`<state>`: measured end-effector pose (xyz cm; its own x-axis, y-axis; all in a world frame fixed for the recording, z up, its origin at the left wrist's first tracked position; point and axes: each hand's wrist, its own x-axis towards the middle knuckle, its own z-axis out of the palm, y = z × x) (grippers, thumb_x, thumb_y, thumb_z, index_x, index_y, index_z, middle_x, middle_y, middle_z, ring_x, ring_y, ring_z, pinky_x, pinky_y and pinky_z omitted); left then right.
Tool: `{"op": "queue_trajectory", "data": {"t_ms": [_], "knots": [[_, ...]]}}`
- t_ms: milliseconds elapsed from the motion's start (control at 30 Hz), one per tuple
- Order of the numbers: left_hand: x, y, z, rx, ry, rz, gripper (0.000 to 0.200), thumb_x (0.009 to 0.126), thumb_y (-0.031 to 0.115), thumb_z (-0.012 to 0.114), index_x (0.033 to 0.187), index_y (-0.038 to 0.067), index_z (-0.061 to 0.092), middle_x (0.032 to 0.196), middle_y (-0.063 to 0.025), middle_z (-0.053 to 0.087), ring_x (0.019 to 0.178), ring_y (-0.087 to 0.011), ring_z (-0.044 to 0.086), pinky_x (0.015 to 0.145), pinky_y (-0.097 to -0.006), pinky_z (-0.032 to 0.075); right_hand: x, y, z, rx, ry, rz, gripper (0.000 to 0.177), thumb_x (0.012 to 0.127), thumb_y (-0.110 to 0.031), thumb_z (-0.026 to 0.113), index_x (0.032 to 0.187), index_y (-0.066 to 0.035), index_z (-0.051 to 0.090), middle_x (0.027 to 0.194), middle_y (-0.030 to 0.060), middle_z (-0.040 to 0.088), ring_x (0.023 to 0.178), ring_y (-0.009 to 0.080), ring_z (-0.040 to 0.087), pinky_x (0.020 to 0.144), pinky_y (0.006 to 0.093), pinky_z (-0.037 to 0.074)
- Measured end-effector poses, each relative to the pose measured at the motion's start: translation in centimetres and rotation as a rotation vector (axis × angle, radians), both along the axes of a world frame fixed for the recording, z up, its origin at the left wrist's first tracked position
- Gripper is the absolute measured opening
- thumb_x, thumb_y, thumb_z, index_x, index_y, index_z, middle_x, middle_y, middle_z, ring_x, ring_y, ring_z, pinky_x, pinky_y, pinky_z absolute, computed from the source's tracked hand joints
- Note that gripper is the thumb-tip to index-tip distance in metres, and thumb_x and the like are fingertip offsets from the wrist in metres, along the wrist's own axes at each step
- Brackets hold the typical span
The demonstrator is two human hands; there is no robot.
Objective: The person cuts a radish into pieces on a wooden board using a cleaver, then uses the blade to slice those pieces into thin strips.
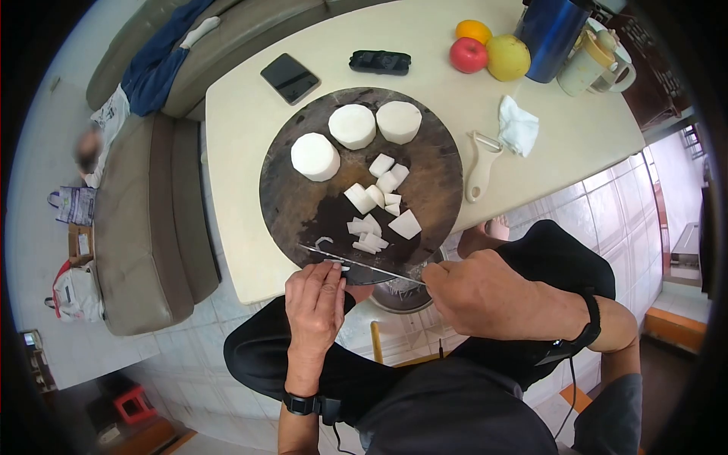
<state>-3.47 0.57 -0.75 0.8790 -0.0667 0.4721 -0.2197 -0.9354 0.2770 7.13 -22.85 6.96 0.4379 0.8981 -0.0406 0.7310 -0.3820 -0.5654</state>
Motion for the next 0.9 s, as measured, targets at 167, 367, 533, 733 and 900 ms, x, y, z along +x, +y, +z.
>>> {"op": "queue_trajectory", "data": {"t_ms": [167,367,533,733,900], "knots": [[-0.5,0.1,-1.0,0.014,-0.002,0.032,0.026,0.071,-0.001,0.073,0.096,-0.003,0.066,0.098,-0.0146,0.061,0.092,-0.0332,0.058,0.08,-0.0421,0.046,0.0,0.1,0.4,-0.019,-0.036,0.051,0.019,0.07,-0.005,0.063,0.084,0.003,0.052,0.066,0.0171,0.061,0.057,0.0339,0.064,0.051,0.042,0.05],[-0.9,-0.5,-1.4,-0.004,0.016,0.075,0.023,0.066,-0.008,0.068,0.089,-0.005,0.063,0.098,-0.0184,0.06,0.091,-0.038,0.056,0.079,-0.0448,0.044,0.3,0.5,0.5,-0.077,-0.114,0.158,0.021,0.07,-0.004,0.064,0.087,0.006,0.055,0.071,0.0171,0.062,0.061,0.0305,0.066,0.049,0.0395,0.051],[-1.0,-0.8,-1.5,-0.013,0.021,0.087,0.024,0.068,-0.007,0.066,0.091,-0.006,0.063,0.098,-0.019,0.06,0.092,-0.0391,0.055,0.081,-0.0485,0.043,1.2,0.8,0.8,-0.075,-0.126,0.227,0.021,0.07,-0.005,0.064,0.086,0.007,0.055,0.07,0.0168,0.061,0.061,0.0288,0.065,0.048,0.0375,0.05],[-0.9,-0.5,-1.5,-0.004,0.048,0.066,0.032,0.066,-0.002,0.069,0.097,-0.004,0.063,0.103,-0.0173,0.058,0.098,-0.0379,0.054,0.086,-0.0519,0.043,0.5,0.8,1.2,-0.115,-0.117,0.207,0.021,0.069,-0.006,0.063,0.082,0.007,0.054,0.065,0.0136,0.057,0.056,0.0238,0.063,0.042,0.0328,0.046],[-1.1,-0.2,-1.9,-0.01,0.053,0.056,0.032,0.065,-0.002,0.067,0.097,-0.004,0.063,0.103,-0.0176,0.058,0.097,-0.0385,0.054,0.085,-0.0529,0.043,0.8,1.1,0.8,-0.088,-0.138,0.227,0.025,0.067,-0.007,0.062,0.084,0.01,0.055,0.06,0.0117,0.055,0.052,0.0201,0.059,0.04,0.0311,0.045]]}}
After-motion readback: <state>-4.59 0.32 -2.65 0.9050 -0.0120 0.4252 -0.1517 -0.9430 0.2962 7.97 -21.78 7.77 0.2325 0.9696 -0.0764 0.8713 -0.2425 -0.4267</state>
